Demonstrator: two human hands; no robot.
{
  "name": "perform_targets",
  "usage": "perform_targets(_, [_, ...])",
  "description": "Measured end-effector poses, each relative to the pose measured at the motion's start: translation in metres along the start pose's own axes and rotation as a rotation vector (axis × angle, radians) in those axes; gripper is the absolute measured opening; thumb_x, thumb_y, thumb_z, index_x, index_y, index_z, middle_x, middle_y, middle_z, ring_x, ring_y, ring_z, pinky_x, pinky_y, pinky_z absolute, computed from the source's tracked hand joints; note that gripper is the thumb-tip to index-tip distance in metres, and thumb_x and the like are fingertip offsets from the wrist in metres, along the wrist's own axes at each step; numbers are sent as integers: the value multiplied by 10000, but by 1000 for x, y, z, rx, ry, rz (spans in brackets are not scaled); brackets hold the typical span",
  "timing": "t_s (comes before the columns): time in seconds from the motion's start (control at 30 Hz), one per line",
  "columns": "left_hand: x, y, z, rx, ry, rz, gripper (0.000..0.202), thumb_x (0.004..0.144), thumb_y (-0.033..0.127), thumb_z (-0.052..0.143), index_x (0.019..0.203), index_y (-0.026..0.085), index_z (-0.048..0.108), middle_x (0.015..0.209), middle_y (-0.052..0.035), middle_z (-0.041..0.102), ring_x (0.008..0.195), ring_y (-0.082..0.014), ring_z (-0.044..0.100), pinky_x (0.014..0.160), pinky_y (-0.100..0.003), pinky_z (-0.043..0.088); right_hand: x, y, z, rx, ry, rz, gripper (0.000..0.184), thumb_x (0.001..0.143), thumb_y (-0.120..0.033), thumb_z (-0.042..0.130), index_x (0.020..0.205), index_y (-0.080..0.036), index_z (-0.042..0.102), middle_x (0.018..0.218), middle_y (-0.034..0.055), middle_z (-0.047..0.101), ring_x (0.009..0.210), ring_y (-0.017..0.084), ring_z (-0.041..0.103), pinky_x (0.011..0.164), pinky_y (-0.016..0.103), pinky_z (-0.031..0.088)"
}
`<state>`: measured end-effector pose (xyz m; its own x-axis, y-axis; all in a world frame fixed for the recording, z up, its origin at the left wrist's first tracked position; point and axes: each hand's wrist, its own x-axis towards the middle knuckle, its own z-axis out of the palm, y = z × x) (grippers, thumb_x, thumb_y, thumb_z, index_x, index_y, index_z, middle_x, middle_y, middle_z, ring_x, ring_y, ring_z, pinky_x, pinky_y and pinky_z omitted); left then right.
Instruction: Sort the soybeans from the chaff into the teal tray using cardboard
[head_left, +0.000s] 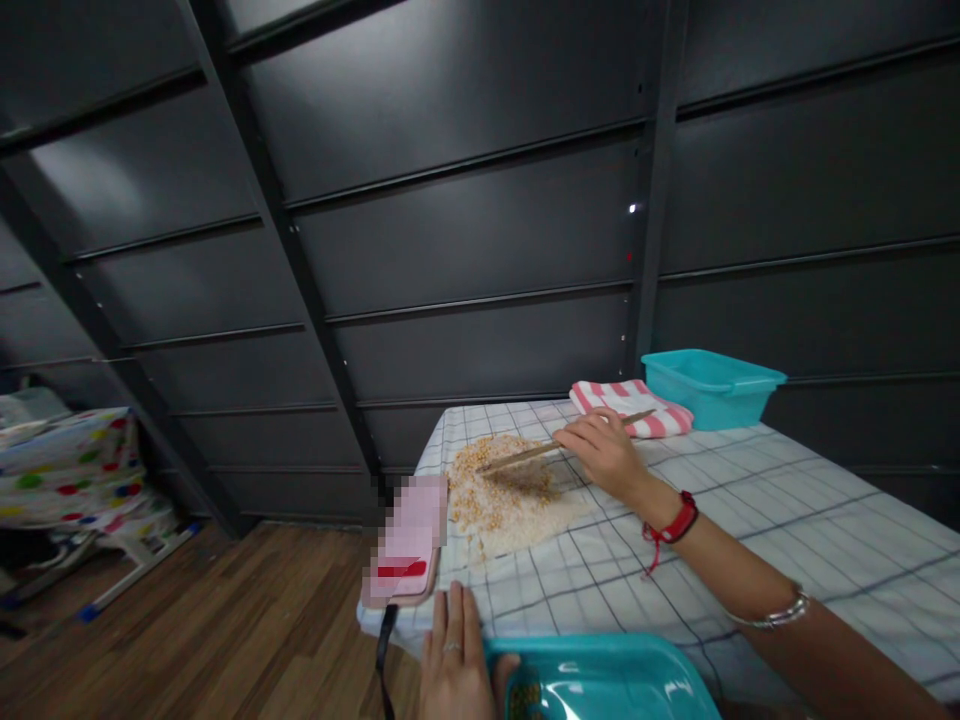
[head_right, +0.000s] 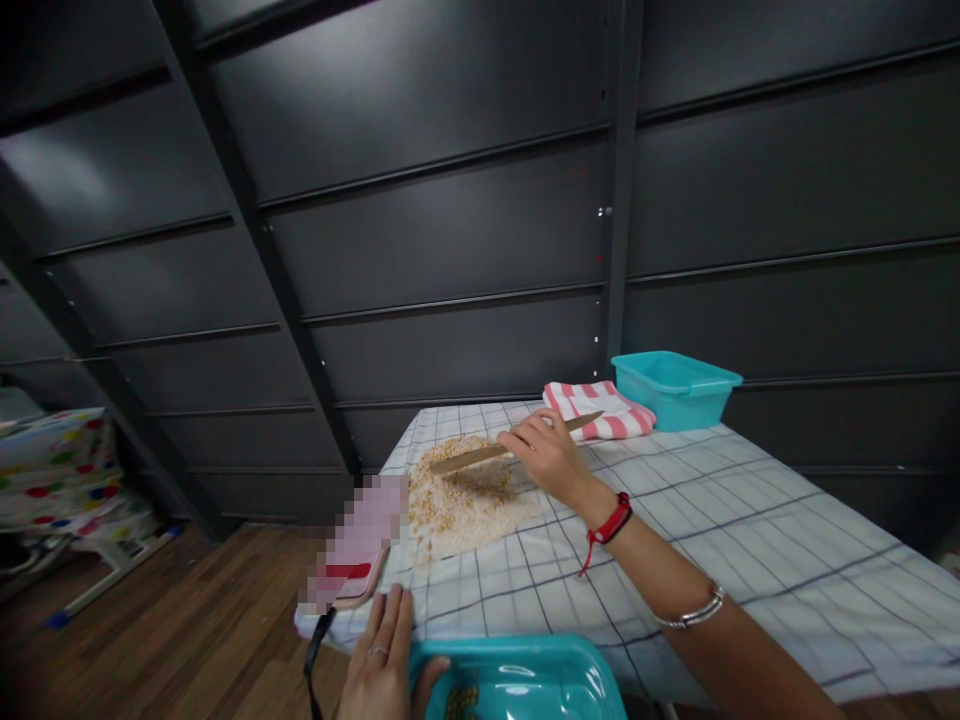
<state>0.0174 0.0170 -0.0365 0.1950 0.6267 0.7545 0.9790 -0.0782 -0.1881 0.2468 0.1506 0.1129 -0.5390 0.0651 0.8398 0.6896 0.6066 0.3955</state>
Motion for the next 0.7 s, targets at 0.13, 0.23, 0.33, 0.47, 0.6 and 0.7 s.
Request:
perform_targets(0.13, [-1, 1, 3, -42, 17, -9, 381, 772, 264, 473, 1112, 100, 520, 1077, -153, 642, 1008, -293, 569, 754, -402, 484, 1, -3, 4, -8, -19, -12, 268, 812, -55, 341, 863, -190, 567, 696, 14, 560, 719, 155, 457, 743, 327, 333])
perform_targets(0.23, [-2, 2, 6, -43, 35, 3, 429, 784, 262, 451, 1168, 71, 467, 1068, -173, 640, 1004, -303, 568, 757, -419, 480, -1, 1, 0, -3, -13, -8, 285, 796, -38, 324, 862, -184, 560, 685, 12, 554, 712, 154, 453, 757, 330, 338])
perform_targets(0.33, [-3, 3, 7, -59, 36, -17, 490, 791, 266, 443, 1241, 77, 401, 1077, -164, 637, 1009, -302, 566, 762, -420, 477, -3, 6, -3, -15, 27, 29, 286, 784, -25, 330, 887, -175, 550, 728, 23, 571, 727, 160, 455, 778, 346, 331])
perform_targets(0.47, [-3, 4, 7, -79, 34, -41, 588, 793, 267, 441, 1324, 70, 280, 1079, -168, 636, 998, -305, 573, 758, -419, 474, -3, 5, 5, -33, 56, 72, 286, 790, -23, 337, 914, -171, 548, 791, 41, 588, 758, 168, 460, 768, 350, 325])
perform_targets(0.6, [-1, 3, 7, -66, 44, -27, 639, 811, 283, 411, 1358, 55, 173, 1074, -180, 636, 985, -305, 582, 759, -419, 474, 0, -2, 12, -6, 3, 30, 281, 787, -33, 343, 881, -185, 560, 733, 21, 575, 743, 162, 463, 756, 337, 333])
perform_targets(0.7, [-1, 2, 8, -63, 40, -21, 640, 817, 292, 408, 1364, 71, 160, 1071, -174, 638, 982, -296, 586, 764, -404, 474, 1, -2, 7, 23, -26, -4, 281, 763, -26, 345, 856, -181, 560, 709, 17, 568, 740, 158, 465, 770, 335, 339])
